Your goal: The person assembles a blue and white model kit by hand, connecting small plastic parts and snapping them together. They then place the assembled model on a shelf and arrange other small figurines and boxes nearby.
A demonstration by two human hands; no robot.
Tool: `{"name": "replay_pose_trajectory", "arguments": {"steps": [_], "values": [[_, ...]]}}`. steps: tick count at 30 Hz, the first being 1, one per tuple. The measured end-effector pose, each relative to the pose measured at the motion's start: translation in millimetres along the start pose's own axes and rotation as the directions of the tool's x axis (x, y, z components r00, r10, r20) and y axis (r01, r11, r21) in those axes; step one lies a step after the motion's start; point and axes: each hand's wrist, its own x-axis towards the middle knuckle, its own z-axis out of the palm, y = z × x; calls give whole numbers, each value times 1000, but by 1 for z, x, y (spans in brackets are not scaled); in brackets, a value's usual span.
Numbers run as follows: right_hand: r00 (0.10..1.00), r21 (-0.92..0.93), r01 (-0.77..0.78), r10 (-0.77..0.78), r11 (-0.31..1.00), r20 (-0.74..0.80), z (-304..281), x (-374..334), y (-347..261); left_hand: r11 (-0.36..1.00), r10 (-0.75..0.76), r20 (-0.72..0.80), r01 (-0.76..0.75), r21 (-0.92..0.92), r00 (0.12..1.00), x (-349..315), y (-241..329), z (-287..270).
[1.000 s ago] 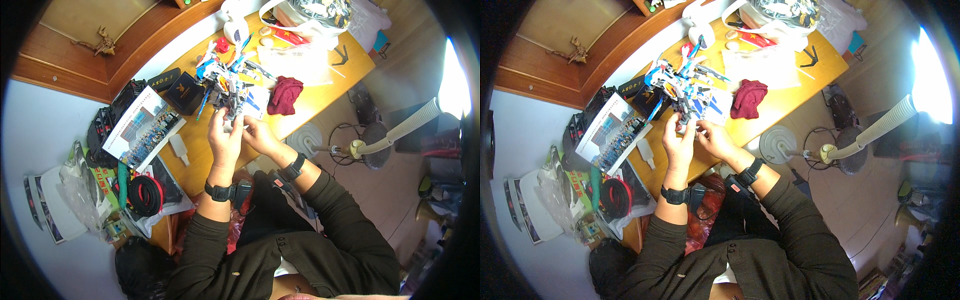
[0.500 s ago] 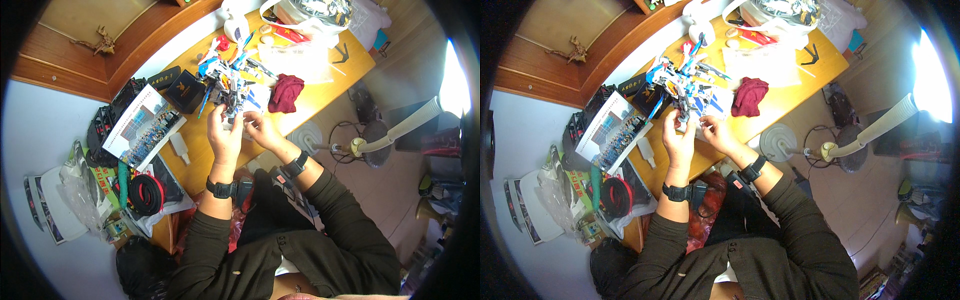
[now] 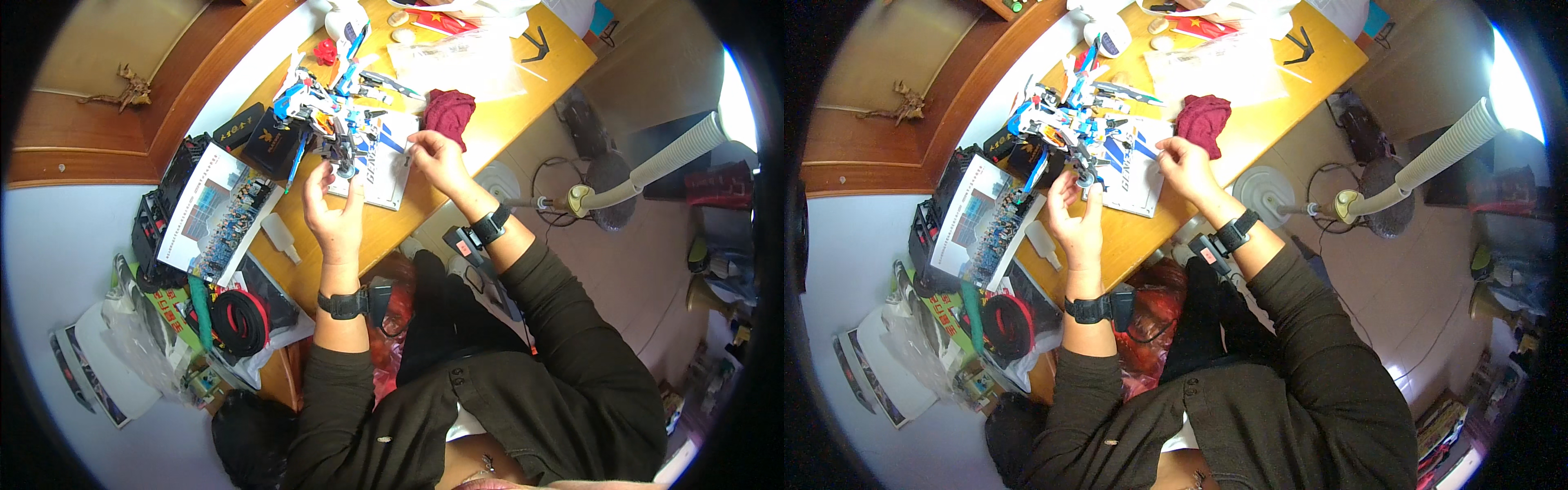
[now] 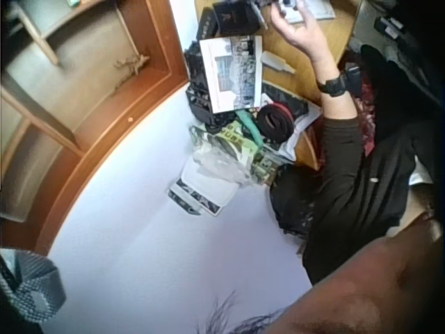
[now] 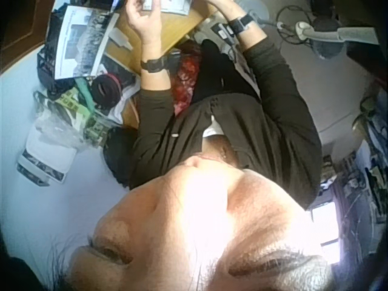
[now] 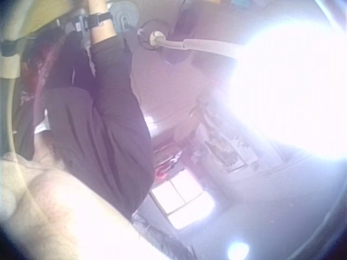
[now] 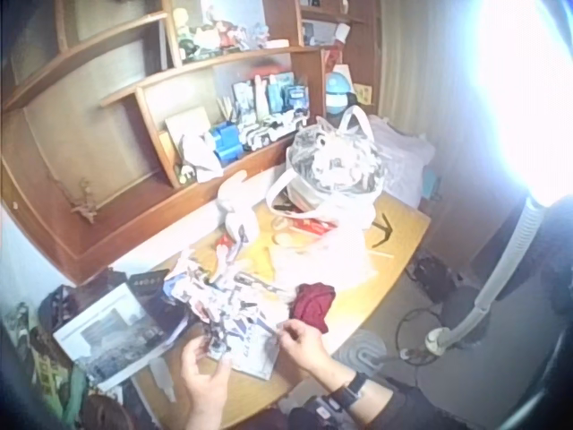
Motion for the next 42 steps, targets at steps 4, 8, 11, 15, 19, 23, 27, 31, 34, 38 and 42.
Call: {"name": "replay_pose_trajectory", "arguments": {"steps": [4, 8, 11, 15, 19, 23, 27, 31, 34, 38, 42], "values": [[866, -551, 319, -473, 771, -160, -34, 14, -10, 995, -98, 31, 99, -24, 995, -13, -23, -15], [938, -788, 129, -331, 601, -100, -39, 30, 1, 946, -251, 132, 214, 245, 959, -22, -55, -21], [958, -880, 168, -283, 445, 40, -37, 40, 18, 881, -185, 241, 51, 471, 953, -25, -72, -13], [950, -757, 178, -310, 629, -34, -49, 46, 16, 783, -235, 363, -46, 620, 902, -23, -90, 3], [851, -494, 470, -524, 731, 33, -42, 23, -5, 712, -303, 403, -75, 698, 864, -22, -97, 14], [726, -432, 687, -544, 584, 419, 13, -15, 0, 674, -345, 424, -93, 733, 837, -20, -97, 22], [725, -576, 682, -518, 450, 454, 41, -22, 24, 651, -399, 441, -90, 754, 804, -20, -100, 21], [744, -638, 643, -543, 423, 390, 44, 12, 32, 683, -337, 435, -101, 723, 835, -22, -105, 21], [792, -694, 582, -490, 424, 364, 47, 48, 30, 679, -353, 439, -96, 728, 826, -22, -106, 21], [778, -707, 559, -570, 434, 266, 51, 67, 27, 676, -371, 444, -91, 731, 816, -22, -106, 20], [767, -656, 607, -547, 448, 337, 42, 40, 32, 691, -361, 466, -105, 716, 808, -22, -109, 18]]}}
